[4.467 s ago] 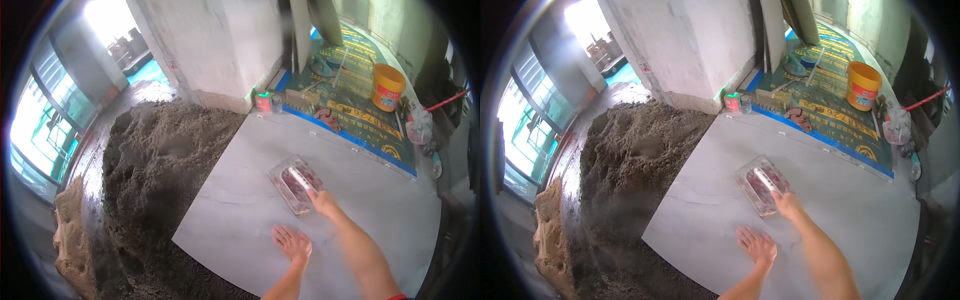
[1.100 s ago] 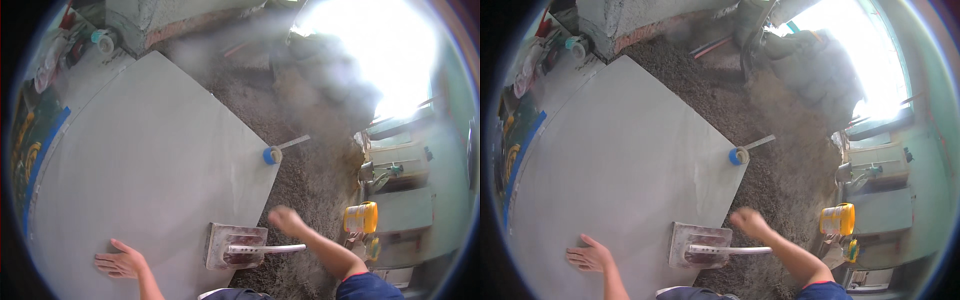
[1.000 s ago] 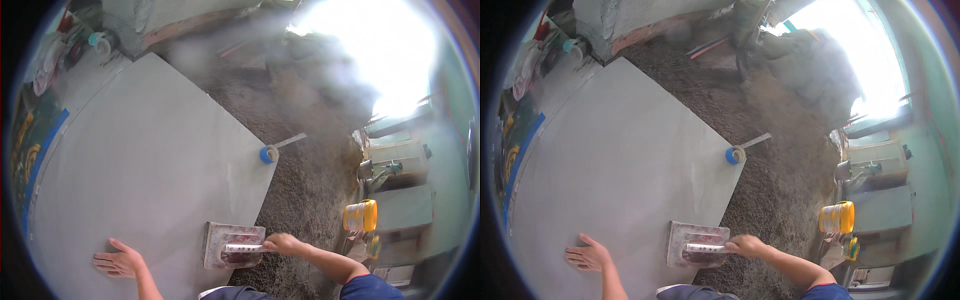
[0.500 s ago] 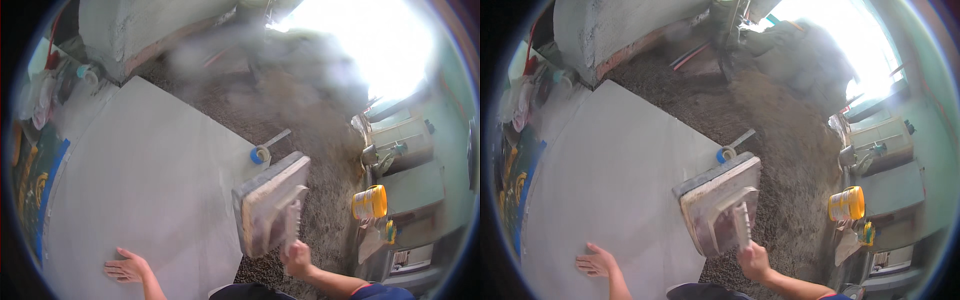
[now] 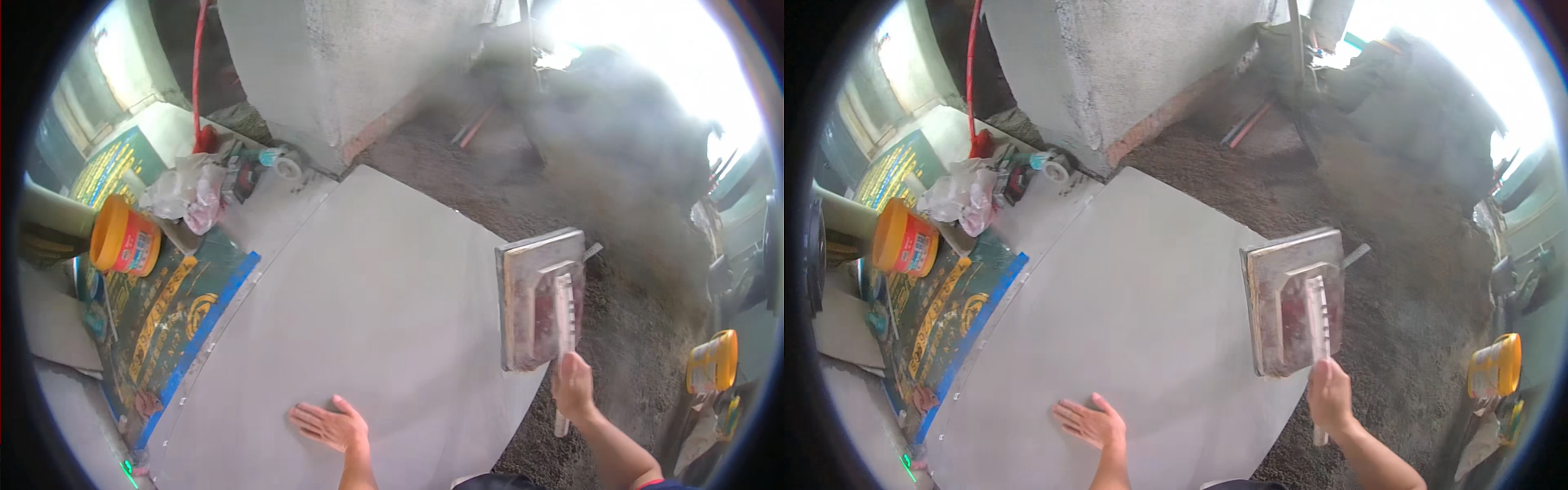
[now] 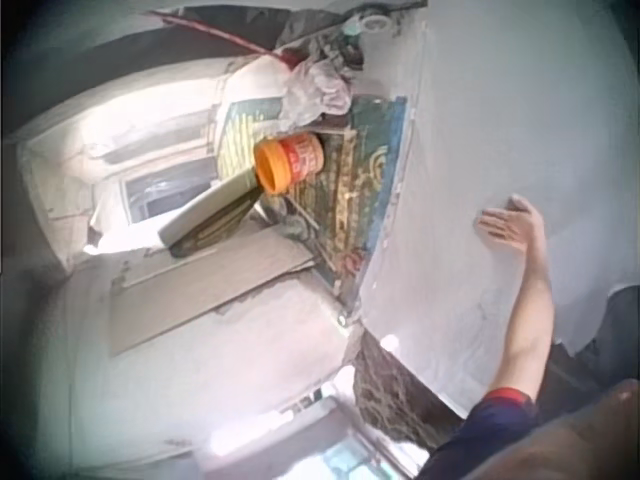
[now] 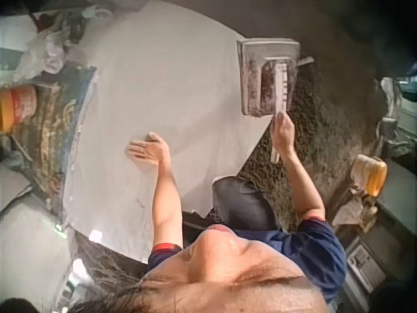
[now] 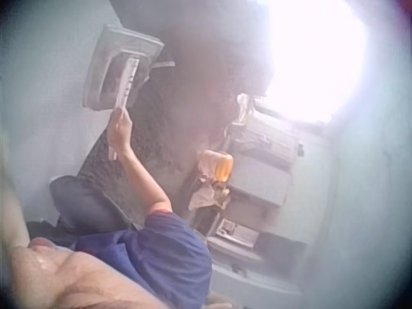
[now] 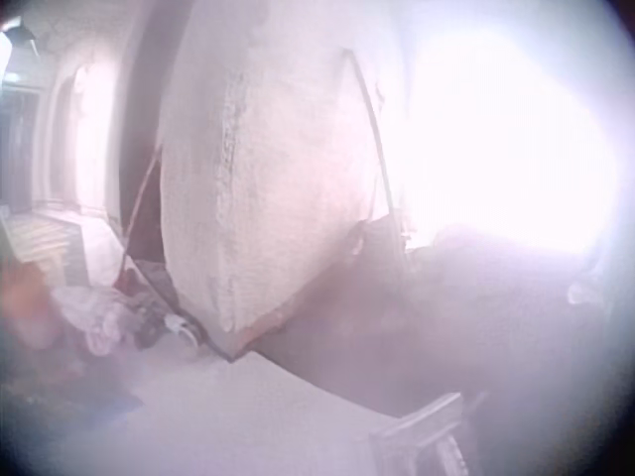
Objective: The person carries and lays a large tile onto the floor with another person. The person then aligns the tile using a laser level, taps it down with a float, and checks the joints by hand.
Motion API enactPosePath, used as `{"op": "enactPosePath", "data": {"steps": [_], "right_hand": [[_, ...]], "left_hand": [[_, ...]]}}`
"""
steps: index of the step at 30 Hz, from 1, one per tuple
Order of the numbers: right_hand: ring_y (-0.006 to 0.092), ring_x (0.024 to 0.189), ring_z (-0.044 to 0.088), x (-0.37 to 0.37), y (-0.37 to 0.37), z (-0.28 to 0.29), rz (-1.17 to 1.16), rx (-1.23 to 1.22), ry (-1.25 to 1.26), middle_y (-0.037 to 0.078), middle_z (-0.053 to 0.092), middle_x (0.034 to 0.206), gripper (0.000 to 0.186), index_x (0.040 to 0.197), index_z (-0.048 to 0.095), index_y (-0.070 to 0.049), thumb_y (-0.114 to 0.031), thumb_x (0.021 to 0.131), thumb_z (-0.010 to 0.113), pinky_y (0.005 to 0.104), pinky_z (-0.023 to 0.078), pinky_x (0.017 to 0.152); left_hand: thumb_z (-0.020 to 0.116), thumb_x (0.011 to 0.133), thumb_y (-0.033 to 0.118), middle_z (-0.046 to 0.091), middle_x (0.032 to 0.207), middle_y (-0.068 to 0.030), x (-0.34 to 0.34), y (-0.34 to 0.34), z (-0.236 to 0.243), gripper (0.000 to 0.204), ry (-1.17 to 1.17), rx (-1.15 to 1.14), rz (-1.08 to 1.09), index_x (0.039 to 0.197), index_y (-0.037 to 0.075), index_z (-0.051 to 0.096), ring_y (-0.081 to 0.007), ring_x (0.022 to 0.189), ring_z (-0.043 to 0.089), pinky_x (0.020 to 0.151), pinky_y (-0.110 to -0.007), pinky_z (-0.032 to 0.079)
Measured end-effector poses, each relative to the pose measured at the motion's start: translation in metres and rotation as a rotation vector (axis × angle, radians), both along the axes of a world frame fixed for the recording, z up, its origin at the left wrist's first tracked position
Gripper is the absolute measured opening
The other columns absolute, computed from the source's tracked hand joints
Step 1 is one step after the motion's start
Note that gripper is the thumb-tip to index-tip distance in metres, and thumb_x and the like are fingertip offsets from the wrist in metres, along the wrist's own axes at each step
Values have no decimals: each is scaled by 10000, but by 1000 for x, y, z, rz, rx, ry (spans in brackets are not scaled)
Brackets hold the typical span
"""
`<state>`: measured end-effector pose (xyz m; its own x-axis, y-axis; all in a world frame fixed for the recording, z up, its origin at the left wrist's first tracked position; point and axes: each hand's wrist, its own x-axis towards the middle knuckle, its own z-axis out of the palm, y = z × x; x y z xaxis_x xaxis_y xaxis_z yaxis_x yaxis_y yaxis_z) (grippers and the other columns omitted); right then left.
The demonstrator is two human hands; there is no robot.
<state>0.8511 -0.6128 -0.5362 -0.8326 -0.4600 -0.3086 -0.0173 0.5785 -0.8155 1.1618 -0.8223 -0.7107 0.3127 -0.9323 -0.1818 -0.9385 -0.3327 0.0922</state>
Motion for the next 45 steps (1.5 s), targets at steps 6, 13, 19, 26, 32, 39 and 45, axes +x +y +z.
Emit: {"op": "enactPosePath", "data": {"steps": [6, 13, 19, 26, 32, 39, 45], "right_hand": [[356, 634, 683, -35, -119, -105, 258, 425, 30, 231, 669, 728, 773, 836, 655, 80, -579, 1069, 326, 471, 545, 675], [339, 588, 671, -29, -180, -91, 315, 493, 29, 199, 643, 663, 788, 821, 647, 63, -616, 1059, 326, 473, 540, 654], [327, 591, 671, -37, -190, -97, 324, 532, 55, 187, 621, 633, 800, 759, 621, 46, -634, 1054, 319, 477, 535, 686], [443, 799, 688, -37, -188, -107, 330, 587, 246, 256, 662, 733, 803, 761, 653, 42, -619, 1055, 306, 533, 508, 804], [488, 979, 672, -32, -202, -100, 395, 760, 392, 281, 709, 899, 786, 851, 713, 37, -580, 1069, 278, 543, 508, 860], [341, 976, 720, -38, -315, -33, 1183, 1180, 685, 145, 720, 990, 270, 1161, 670, -176, -336, 1023, 504, 472, 561, 789], [291, 1511, 311, -27, -522, -139, 1044, 525, 816, 105, 347, 1625, 555, 1569, 356, -115, -356, 1075, 431, 413, 292, 1228]], "left_hand": [[397, 1018, 520, 19, 1685, -280, -13, -66, 1, 908, 52, -39, -220, 1573, -135, 102, -370, 1583, -19, 1277, -492, 13], [417, 999, 589, 101, 1675, -283, -4, -192, -10, 941, 27, -190, -374, 1569, -120, 176, -359, 1580, 53, 1281, -475, 59], [425, 989, 608, 141, 1682, -248, 12, -254, -14, 938, 16, -188, -456, 1574, -93, 209, -341, 1578, 93, 1282, -463, 84], [455, 973, 591, 175, 1681, -227, 17, -267, -16, 915, 40, -237, -459, 1576, -66, 250, -330, 1577, 116, 1281, -460, 104], [469, 974, 548, 201, 1677, -216, 22, -270, -11, 869, 142, -238, -432, 1566, -60, 283, -334, 1572, 139, 1281, -464, 99], [526, 964, 450, 182, 1684, -208, 18, -278, -11, 839, 145, -190, -245, 1584, -40, 243, -354, 1570, 149, 1264, -525, 124], [554, 962, 384, 173, 1681, -221, 19, -279, -12, 831, 75, -153, -286, 1581, -58, 219, -368, 1567, 153, 1250, -545, 156]]}}
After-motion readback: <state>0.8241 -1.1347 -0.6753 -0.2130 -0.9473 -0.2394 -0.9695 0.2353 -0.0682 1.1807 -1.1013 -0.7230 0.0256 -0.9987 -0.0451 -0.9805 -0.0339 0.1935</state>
